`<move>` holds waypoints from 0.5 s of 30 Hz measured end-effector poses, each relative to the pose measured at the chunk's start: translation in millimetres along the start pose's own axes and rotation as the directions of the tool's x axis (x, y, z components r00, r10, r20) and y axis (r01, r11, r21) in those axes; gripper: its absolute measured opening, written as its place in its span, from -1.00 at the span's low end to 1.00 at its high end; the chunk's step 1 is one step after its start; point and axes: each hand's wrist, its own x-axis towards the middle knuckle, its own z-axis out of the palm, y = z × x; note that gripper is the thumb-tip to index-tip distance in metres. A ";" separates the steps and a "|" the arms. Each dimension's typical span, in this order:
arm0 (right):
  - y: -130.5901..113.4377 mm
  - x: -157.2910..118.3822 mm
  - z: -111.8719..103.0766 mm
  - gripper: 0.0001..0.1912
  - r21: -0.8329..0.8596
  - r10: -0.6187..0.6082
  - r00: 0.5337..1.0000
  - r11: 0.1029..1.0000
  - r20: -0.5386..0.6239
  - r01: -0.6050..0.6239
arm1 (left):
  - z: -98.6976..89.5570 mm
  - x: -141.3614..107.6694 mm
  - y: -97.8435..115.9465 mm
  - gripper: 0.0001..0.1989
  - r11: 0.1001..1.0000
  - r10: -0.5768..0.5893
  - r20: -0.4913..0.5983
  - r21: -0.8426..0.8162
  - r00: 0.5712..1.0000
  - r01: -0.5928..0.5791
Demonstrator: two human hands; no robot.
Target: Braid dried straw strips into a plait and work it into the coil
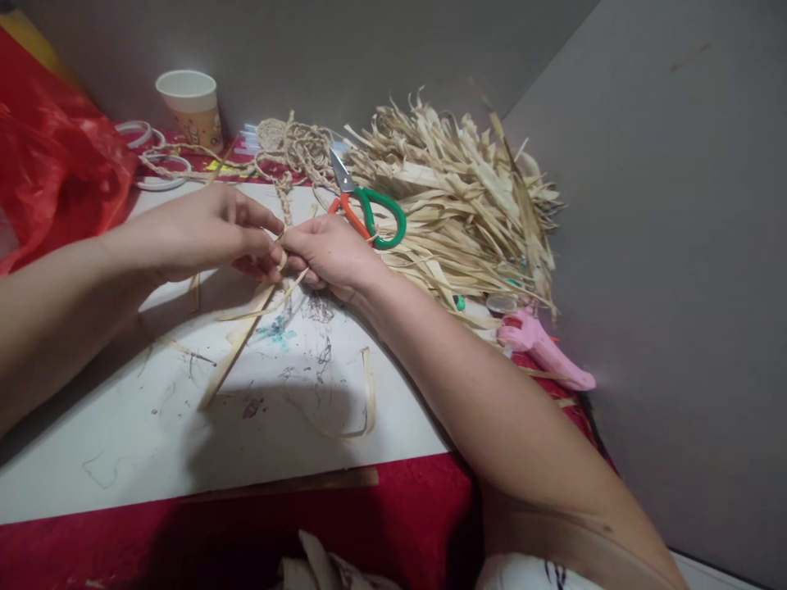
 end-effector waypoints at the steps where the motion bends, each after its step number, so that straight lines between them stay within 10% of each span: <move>1: -1.2 -0.4 -1.1 -0.74 0.010 0.002 1.000 1.000 0.010 -0.002 | -2.2 0.4 2.8 -0.76 0.997 0.011 0.030 0.072 0.999 -0.013; 8: -4.3 -0.7 -5.7 -0.82 0.109 0.015 0.999 0.994 0.036 -0.019 | -23.4 15.4 6.6 -0.85 0.913 0.136 0.097 0.373 0.986 -0.163; 15: -5.1 0.0 -7.6 -0.82 0.097 0.026 0.997 0.995 0.074 -0.033 | -21.8 25.9 -8.6 -0.93 0.958 0.122 0.164 0.237 0.979 -0.159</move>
